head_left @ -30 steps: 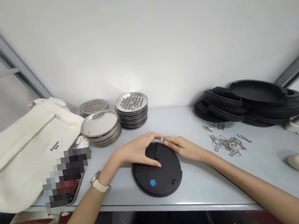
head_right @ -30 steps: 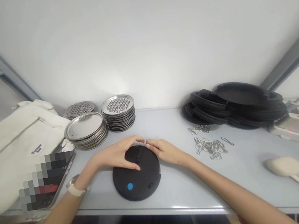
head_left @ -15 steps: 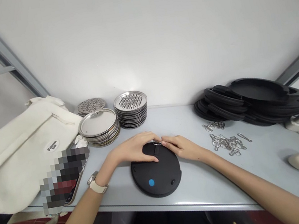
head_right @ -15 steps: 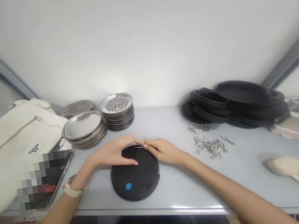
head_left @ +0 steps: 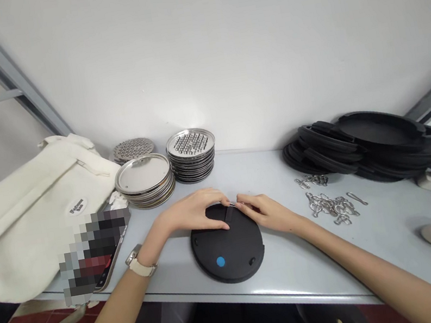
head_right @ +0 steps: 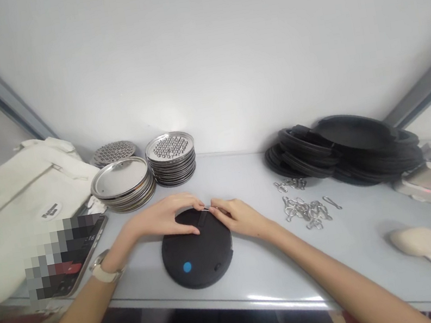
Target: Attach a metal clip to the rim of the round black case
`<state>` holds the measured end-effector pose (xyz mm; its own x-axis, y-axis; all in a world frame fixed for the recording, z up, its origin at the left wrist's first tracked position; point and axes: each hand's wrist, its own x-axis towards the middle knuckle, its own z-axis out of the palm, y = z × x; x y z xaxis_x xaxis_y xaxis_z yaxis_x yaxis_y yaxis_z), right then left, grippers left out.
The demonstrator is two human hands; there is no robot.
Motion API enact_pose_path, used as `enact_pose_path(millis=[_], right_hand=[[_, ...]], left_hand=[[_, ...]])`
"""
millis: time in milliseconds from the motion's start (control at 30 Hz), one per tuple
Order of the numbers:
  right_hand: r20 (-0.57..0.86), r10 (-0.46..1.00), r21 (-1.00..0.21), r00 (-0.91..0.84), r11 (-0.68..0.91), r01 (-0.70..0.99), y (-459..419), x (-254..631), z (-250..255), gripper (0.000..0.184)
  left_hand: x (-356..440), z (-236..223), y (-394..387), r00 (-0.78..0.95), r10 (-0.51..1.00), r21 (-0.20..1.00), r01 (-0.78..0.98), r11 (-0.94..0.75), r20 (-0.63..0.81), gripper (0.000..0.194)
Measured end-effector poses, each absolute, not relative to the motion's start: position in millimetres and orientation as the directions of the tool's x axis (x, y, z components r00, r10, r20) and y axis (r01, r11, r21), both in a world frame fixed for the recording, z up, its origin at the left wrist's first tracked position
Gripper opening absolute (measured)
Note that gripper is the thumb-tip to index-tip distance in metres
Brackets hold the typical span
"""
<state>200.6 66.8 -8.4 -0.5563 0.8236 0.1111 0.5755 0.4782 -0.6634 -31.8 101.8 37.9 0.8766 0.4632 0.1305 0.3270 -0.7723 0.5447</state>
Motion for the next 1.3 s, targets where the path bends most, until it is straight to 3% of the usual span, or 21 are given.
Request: enact_pose_path(millis=[167, 467, 733, 1100, 1300], right_hand=[[0.109, 0.830, -0.660, -0.547, 0.473, 0.584, 67, 200, -9, 0.031], [0.113, 0.853, -0.702, -0.510, 0.432, 0.566, 63, 199, -7, 0.024], [0.124, 0.843, -0.700, -0.524, 0.448, 0.556, 63, 199, -8, 0.021], [0.128, 0.846, -0.704, -0.518, 0.445, 0.554, 63, 198, -8, 0.021], [0.121, 0.852, -0.703, -0.509, 0.435, 0.562, 63, 197, -8, 0.024]], left_hand=[[-34, 35, 104, 0.864, 0.482, 0.516, 0.351, -0.782, 0.143, 0.022], [-31, 34, 105, 0.877, 0.450, 0.458, 0.336, -0.823, 0.165, 0.026], [-25, 26, 106, 0.859, 0.460, 0.366, 0.363, -0.857, 0.225, 0.019], [-24, 25, 104, 0.840, 0.509, 0.334, 0.432, -0.837, 0.188, 0.019], [-24, 26, 104, 0.848, 0.470, 0.386, 0.360, -0.849, 0.244, 0.018]])
